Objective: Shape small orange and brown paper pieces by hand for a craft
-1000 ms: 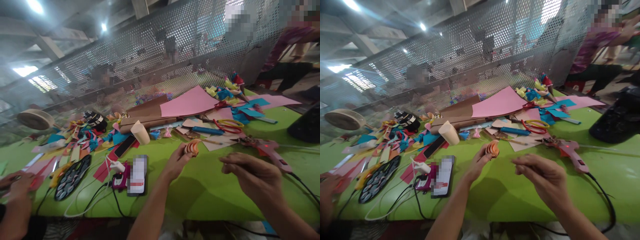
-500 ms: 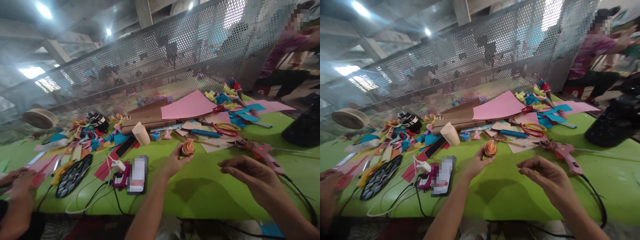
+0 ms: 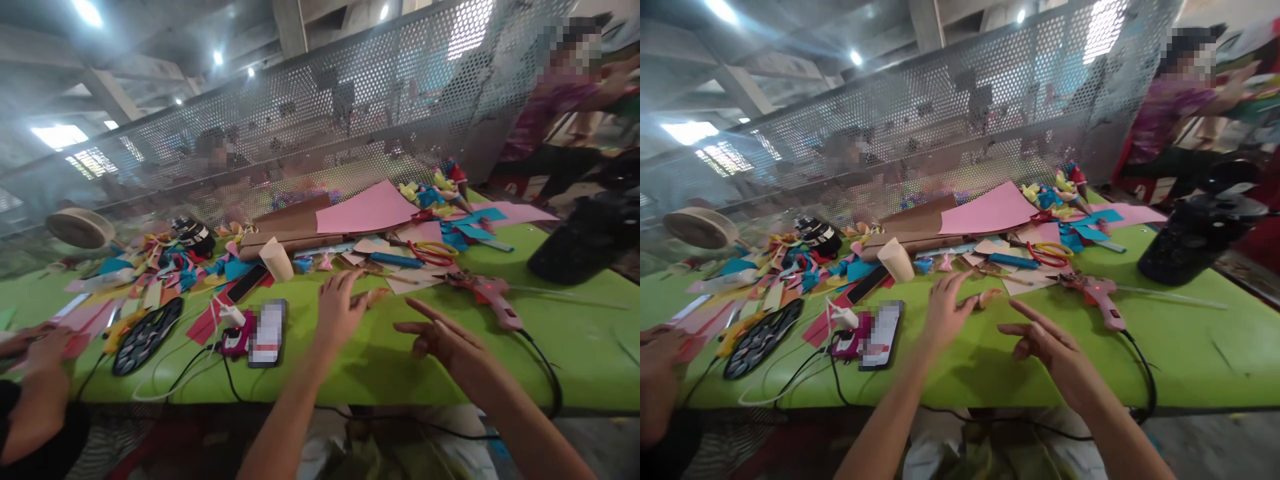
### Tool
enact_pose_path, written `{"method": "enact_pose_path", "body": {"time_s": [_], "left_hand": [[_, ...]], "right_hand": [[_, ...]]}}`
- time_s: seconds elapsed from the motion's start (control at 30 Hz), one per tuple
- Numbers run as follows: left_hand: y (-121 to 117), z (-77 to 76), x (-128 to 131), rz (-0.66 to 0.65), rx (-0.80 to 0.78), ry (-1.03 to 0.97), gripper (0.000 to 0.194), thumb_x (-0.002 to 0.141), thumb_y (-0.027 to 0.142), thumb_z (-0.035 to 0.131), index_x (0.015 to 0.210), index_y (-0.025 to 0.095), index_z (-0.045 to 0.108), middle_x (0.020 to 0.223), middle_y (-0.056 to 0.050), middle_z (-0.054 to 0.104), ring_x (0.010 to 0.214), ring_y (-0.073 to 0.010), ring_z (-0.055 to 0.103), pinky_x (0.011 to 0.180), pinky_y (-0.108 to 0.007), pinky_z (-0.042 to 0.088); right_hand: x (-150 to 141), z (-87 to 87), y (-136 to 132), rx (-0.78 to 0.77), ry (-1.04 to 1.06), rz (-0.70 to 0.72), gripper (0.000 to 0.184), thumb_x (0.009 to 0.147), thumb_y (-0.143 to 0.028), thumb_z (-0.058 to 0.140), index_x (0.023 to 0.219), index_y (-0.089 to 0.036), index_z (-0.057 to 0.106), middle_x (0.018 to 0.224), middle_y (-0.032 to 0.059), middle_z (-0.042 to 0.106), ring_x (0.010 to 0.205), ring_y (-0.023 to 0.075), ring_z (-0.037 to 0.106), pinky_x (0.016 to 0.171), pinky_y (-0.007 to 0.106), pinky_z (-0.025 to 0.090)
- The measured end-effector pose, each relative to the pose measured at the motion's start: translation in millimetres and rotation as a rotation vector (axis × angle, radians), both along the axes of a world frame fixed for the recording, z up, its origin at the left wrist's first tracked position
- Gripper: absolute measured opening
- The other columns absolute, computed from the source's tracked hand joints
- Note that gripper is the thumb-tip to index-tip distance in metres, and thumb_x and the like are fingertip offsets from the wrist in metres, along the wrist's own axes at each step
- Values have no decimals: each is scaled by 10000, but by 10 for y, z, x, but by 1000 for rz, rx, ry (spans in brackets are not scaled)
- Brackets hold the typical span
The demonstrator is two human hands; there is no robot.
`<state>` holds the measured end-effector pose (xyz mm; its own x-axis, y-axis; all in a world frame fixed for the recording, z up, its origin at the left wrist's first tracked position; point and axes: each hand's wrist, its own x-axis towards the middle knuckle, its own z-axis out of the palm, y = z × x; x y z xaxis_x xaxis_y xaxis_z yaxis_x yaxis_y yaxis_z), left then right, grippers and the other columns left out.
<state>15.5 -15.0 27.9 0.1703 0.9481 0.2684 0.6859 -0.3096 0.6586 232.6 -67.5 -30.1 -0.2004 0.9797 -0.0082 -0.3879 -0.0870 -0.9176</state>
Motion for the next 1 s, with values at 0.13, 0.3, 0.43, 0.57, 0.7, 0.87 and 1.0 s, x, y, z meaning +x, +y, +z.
{"method": "enact_pose_path", "body": {"time_s": [0.13, 0.3, 0.43, 0.57, 0.7, 0.87, 1.0], "left_hand": [[-299, 19, 270, -248, -201, -460, 385, 924, 355, 610, 1286, 228, 647, 1235, -94, 686, 1179, -258, 604, 1064, -416, 439], [-408, -47, 554, -117, -338, -713, 255, 862, 358, 675, 1018, 178, 764, 1022, -64, 756, 957, -206, 672, 905, -332, 516], [-372, -132, 657, -1, -300, -737, 188, 834, 310, 705, 914, 159, 782, 909, -66, 780, 862, -206, 701, 823, -314, 544], [-368, -249, 714, 112, -79, -521, 135, 857, 286, 701, 861, 183, 788, 836, -56, 780, 797, -203, 699, 791, -320, 539], [-400, -368, 755, 160, 175, -297, 132, 883, 253, 670, 800, 201, 759, 779, -55, 755, 793, -203, 686, 850, -356, 524], [-679, -539, 871, -15, 152, -377, 297, 967, 276, 495, 1153, 180, 706, 1179, -132, 724, 1134, -251, 649, 1035, -431, 484], [-1051, -628, 1022, -311, -9, -423, 672, 1012, 403, 337, 1611, 152, 167, 1683, -137, 173, 1563, -297, 135, 1270, -508, 166]], "right_hand": [[-81, 1, -42, -89, 170, 110, 547, 896, -614, 615, 1332, -289, 669, 972, 124, 793, 664, 215, 674, 581, 319, 567], [-148, -80, -169, -127, 276, 185, 596, 894, -642, 601, 1377, -294, 629, 816, 90, 776, 567, 197, 630, 521, 299, 524], [-138, -157, -240, -19, 127, 128, 649, 931, -549, 616, 1501, -269, 482, 902, 82, 780, 656, 198, 648, 625, 316, 540], [-162, -146, -287, 131, -139, 29, 703, 946, -483, 629, 1567, -293, 361, 1142, 73, 747, 826, 201, 680, 817, 346, 542], [-221, -156, -346, 206, -273, -76, 743, 920, -492, 650, 1575, -323, 342, 1444, 63, 590, 1251, 283, 587, 1066, 435, 443], [-208, -251, -469, 154, -187, -180, 714, 918, -466, 652, 1561, -347, 366, 1647, -7, 324, 1517, 266, 262, 1248, 471, 143], [-216, -233, -549, 71, 62, -222, 639, 978, -548, 496, 1570, -363, 343, 1657, -56, 286, 1550, 206, 141, 1266, 428, 67]]}}
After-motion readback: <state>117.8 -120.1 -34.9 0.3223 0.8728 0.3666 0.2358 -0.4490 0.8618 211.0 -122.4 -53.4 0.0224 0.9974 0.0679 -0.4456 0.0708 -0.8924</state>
